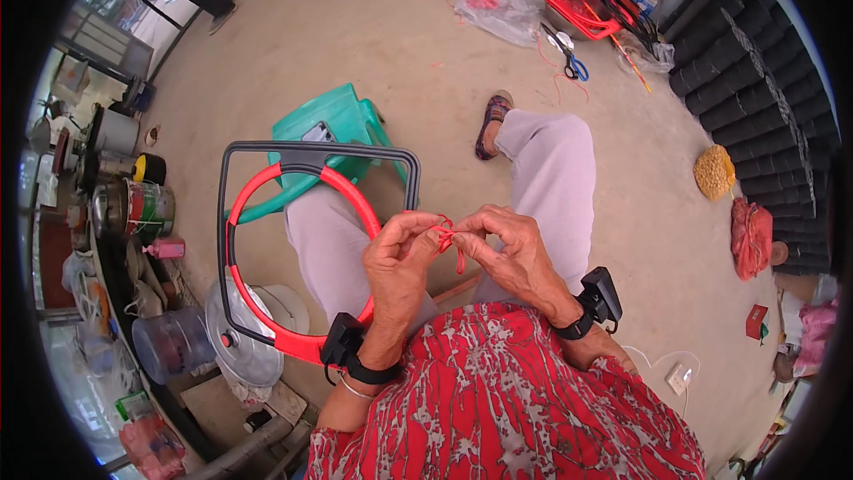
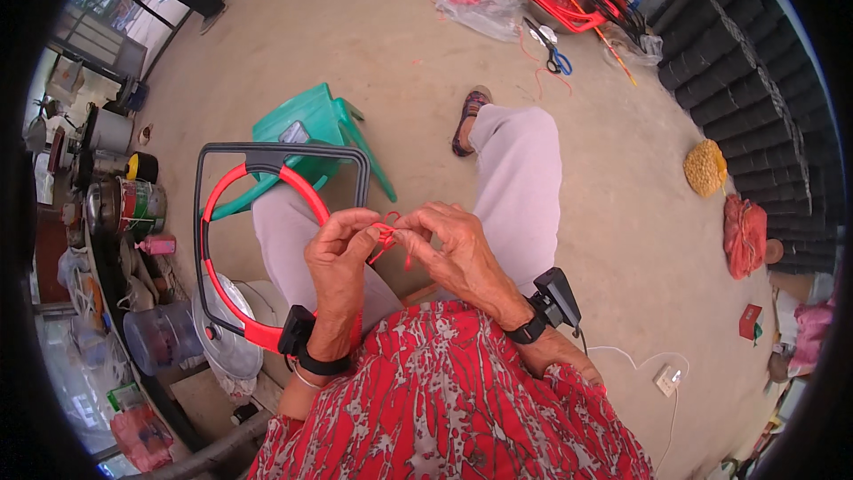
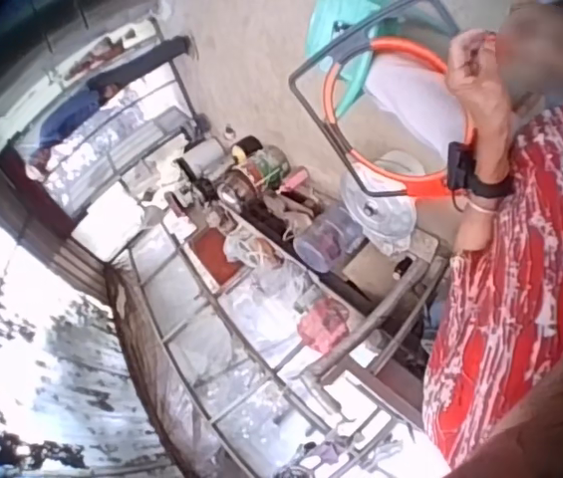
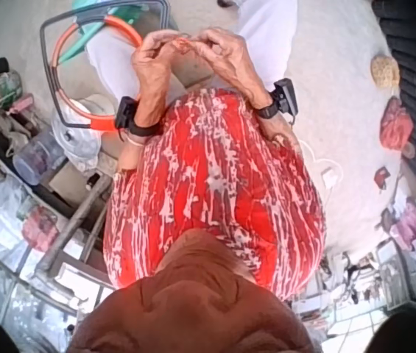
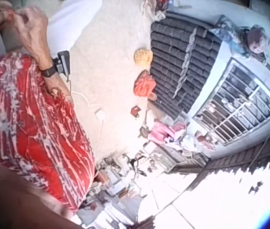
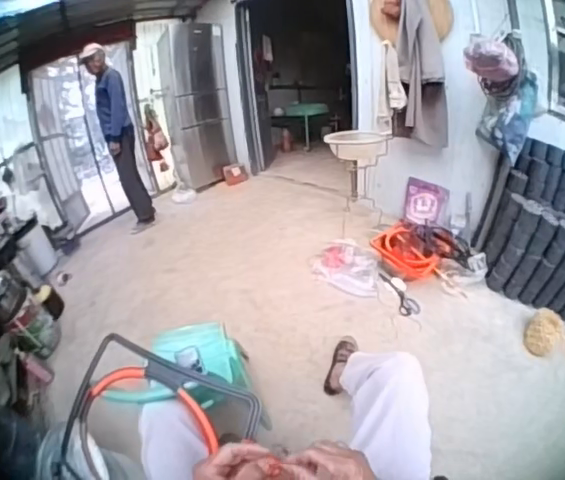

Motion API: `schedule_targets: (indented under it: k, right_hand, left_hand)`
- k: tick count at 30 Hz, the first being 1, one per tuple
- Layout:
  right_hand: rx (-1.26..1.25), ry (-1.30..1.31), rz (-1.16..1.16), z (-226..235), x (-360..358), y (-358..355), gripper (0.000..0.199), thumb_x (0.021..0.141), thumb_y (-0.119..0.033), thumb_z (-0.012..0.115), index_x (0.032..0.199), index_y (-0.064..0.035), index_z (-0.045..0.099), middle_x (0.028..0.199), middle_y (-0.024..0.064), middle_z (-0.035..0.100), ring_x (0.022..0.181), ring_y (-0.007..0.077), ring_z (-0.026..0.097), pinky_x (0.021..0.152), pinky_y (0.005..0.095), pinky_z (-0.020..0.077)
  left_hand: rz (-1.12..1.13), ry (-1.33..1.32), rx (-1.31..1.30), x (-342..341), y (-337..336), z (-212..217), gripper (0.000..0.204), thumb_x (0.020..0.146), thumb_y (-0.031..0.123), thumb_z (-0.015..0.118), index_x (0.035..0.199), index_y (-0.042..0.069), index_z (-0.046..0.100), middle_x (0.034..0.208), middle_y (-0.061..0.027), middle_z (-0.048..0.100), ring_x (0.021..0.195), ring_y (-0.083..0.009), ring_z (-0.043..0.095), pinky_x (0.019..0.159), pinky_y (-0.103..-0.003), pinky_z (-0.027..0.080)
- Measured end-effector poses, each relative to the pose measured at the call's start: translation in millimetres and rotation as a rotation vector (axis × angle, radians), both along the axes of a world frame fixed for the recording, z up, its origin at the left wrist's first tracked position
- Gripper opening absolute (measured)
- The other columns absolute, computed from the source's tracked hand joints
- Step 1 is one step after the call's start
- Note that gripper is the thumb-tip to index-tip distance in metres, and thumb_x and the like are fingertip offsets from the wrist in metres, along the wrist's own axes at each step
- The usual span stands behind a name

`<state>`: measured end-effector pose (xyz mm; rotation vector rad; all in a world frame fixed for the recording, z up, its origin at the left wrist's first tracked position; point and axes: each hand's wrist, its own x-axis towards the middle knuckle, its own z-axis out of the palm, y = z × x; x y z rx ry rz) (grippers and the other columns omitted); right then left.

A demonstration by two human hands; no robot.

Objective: Wrapping a red cord or string around the handle of a frame.

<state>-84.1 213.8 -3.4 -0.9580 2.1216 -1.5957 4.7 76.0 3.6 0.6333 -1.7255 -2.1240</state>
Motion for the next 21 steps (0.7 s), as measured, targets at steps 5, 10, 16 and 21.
schedule_targets:
  k: [5,10,16,21]
  right_hand:
    - [-0.101,-0.428,-0.033,-6,0,2,0.013,0.087,-0.013,0.067,0.09,-0.001,0.066,0.08,0.0034,0.066,0.074,0.011,0.057,0.073,0.0272,0.0448]
    - [-0.267,-0.626,0.004,-19,-4,5,0.016,0.09,-0.015,0.063,0.096,-0.0007,0.065,0.085,0.0019,0.065,0.077,0.0084,0.057,0.07,0.0235,0.0463]
    - [-0.278,-0.736,0.12,-10,-15,5,0.015,0.093,-0.016,0.059,0.096,-0.0015,0.062,0.083,0.0003,0.061,0.077,0.0074,0.054,0.071,0.023,0.0455]
    - [-0.311,-0.727,0.09,-20,-21,-2,0.019,0.094,-0.019,0.057,0.1,-0.0021,0.061,0.09,0.0014,0.062,0.083,0.0082,0.055,0.076,0.0247,0.0454]
  left_hand:
    - [0.088,-0.038,-0.098,0,-1,-12,0.008,0.086,-0.005,0.059,0.09,-0.002,0.065,0.085,-0.003,0.065,0.075,-0.0082,0.061,0.069,-0.02,0.049]
    - [0.003,-0.075,-0.274,-6,-4,-14,0.009,0.087,-0.004,0.058,0.09,-0.001,0.066,0.086,-0.0019,0.064,0.078,-0.0077,0.061,0.069,-0.021,0.048]
    - [-0.206,-0.031,-0.532,-14,-14,1,0.008,0.084,-0.001,0.06,0.09,0.0,0.066,0.08,-0.0052,0.062,0.072,-0.0098,0.058,0.063,-0.022,0.048]
    - [-0.255,-0.13,-0.144,-9,-23,-4,0.008,0.087,0.006,0.066,0.091,-0.001,0.066,0.083,-0.001,0.063,0.075,-0.0086,0.06,0.068,-0.022,0.049]
